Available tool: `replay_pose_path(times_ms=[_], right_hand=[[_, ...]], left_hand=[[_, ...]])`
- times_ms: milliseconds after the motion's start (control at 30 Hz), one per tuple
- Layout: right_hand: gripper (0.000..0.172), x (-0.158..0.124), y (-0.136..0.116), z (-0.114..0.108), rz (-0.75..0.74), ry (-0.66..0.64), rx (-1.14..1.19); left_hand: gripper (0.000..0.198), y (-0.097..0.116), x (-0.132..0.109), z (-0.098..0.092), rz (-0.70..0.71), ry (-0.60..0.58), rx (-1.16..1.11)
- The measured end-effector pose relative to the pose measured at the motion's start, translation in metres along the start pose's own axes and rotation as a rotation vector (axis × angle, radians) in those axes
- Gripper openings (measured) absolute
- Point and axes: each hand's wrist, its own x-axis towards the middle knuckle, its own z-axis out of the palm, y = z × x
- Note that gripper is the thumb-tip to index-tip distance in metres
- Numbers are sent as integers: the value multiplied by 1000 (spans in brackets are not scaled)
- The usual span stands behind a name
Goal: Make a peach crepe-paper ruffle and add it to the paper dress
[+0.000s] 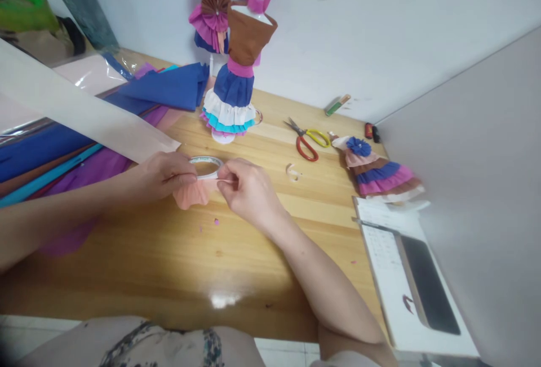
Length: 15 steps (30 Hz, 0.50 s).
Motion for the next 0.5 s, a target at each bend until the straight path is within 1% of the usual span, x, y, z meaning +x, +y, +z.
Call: replay_pose_path(times_ms=[167,367,500], right_hand=[[13,0,1,-8,3,-59,29],[15,4,10,-20,77,-147,54],[12,5,13,-20,70,-149,107]], left_hand=[[48,-2,0,0,12,14,39],[46,-2,-1,0,29,7,98],[46,-2,-2,0,23,-14,110]])
